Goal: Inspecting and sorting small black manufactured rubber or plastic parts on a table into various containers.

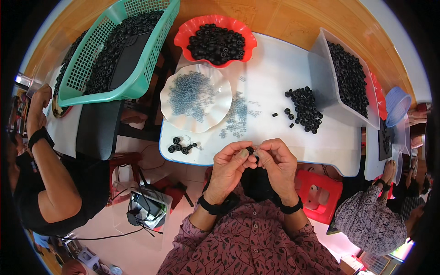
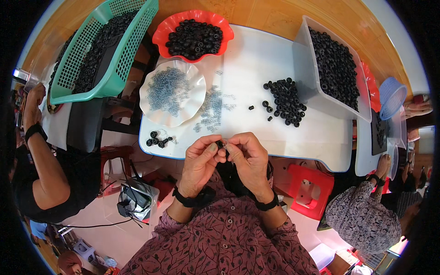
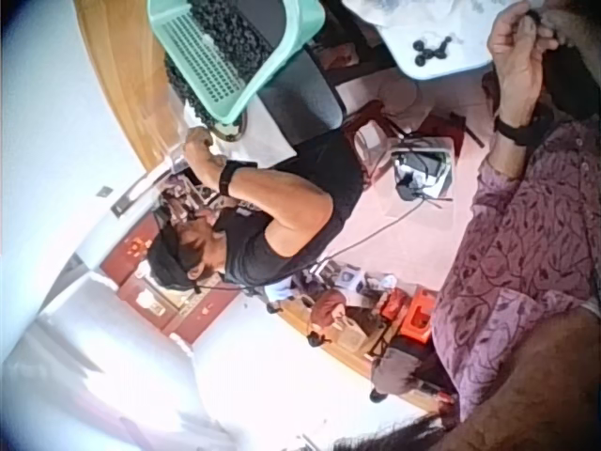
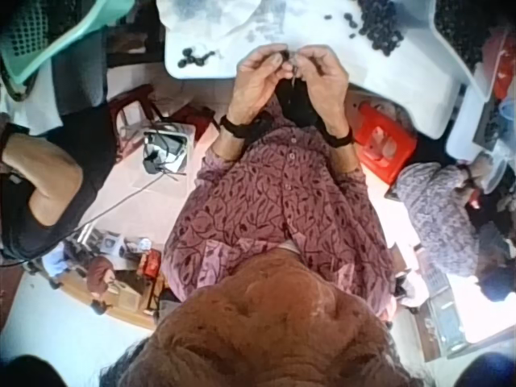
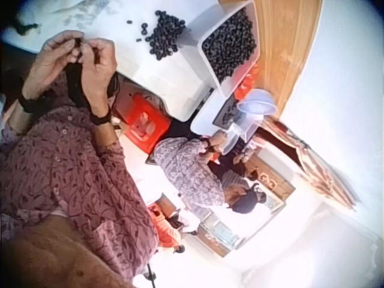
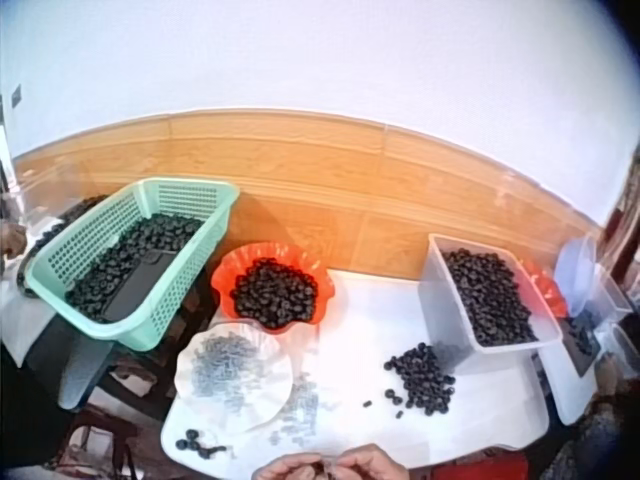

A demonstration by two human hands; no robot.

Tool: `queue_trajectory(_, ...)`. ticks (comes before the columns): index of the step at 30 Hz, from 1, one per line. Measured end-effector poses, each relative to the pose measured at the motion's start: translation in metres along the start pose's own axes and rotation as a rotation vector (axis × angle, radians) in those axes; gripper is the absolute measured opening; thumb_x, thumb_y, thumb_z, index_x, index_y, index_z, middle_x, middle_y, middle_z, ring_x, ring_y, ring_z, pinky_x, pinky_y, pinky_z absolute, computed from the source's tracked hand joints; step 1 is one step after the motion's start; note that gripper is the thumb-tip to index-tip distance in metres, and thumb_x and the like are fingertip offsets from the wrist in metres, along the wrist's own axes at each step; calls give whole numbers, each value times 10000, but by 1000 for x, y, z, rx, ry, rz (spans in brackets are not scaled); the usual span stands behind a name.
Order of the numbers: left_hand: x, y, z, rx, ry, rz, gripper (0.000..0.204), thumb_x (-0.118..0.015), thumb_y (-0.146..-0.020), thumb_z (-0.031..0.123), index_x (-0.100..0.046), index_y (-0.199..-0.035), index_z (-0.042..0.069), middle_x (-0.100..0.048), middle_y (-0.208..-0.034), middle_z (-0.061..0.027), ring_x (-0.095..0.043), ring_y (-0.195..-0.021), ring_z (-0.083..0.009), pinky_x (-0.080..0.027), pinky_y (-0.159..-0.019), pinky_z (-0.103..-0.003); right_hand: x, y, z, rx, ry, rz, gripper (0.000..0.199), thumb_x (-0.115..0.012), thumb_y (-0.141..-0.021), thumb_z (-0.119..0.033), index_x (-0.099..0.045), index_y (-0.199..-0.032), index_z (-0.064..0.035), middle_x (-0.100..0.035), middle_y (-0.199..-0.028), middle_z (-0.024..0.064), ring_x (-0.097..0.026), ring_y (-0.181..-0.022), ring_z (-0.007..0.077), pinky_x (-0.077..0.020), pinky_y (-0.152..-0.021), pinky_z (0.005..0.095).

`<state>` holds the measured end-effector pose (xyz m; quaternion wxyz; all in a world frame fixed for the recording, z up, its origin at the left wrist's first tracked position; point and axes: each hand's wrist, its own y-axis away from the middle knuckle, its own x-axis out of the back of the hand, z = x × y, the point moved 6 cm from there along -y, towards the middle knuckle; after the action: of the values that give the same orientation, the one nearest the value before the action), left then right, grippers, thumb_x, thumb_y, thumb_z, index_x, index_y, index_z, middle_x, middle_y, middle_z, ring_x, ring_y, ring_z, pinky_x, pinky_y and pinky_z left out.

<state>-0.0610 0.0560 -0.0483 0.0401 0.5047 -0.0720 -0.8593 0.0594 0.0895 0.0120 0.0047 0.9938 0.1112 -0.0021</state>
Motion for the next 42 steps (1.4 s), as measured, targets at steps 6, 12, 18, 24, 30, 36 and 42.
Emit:
queue_trajectory(6,-2,2,-3,6,-30,1,228,-548,-955,30,-596,-1167,-39,-658,-949,-110,-643,-809,-157,-559,-733,-284,1,3,-4,5,-33,-4,64,-593,-921,8,-564,-977,-6,-618,-846,10,-565,-701,33,-463,-605,171)
queue_trajectory(12,-3,3,-3,-22,-93,10,222,-557,-947,19,-601,-1155,-45,-658,-943,-106,-645,-807,-162,-559,-735,-287,-1,5,-11,40,-44,-11,89,-599,-904,42,-568,-975,-1,-630,-859,20,-618,-754,59,-496,-618,184)
queue_trajectory(18,-5,5,-1,-64,-227,3,212,-577,-931,4,-619,-1132,-47,-649,-954,-106,-639,-798,-163,-560,-707,-292,6,4,-11,52,94,-56,72,-620,-867,74,-589,-891,14,-655,-799,45,-641,-726,80,-509,-612,202)
queue_trajectory(24,-4,4,1,-79,-358,-94,196,-570,-938,12,-637,-1115,-38,-631,-979,-87,-644,-791,-136,-570,-713,-262,11,1,-21,20,246,-149,82,-667,-825,64,-603,-840,15,-675,-778,66,-640,-700,83,-513,-612,209)
queue_trajectory(30,-3,4,-7,76,-204,-129,210,-562,-950,41,-630,-1133,-38,-646,-986,-100,-642,-802,-136,-564,-701,-260,15,3,-6,-113,59,-155,106,-671,-837,47,-593,-901,16,-669,-792,57,-630,-696,82,-520,-633,213)
queue_trajectory(36,2,3,-13,129,-17,-141,229,-557,-955,49,-617,-1158,-38,-659,-990,-109,-641,-802,-141,-562,-707,-261,16,4,-3,-137,-34,-152,102,-646,-879,14,-598,-969,20,-663,-850,53,-611,-720,66,-511,-639,200)
queue_trajectory(42,0,2,-14,137,36,-153,230,-548,-961,55,-613,-1161,-39,-657,-969,-103,-640,-804,-138,-563,-704,-260,16,5,-7,-163,-16,-132,105,-634,-895,0,-606,-995,16,-655,-872,39,-600,-718,58,-498,-629,190)
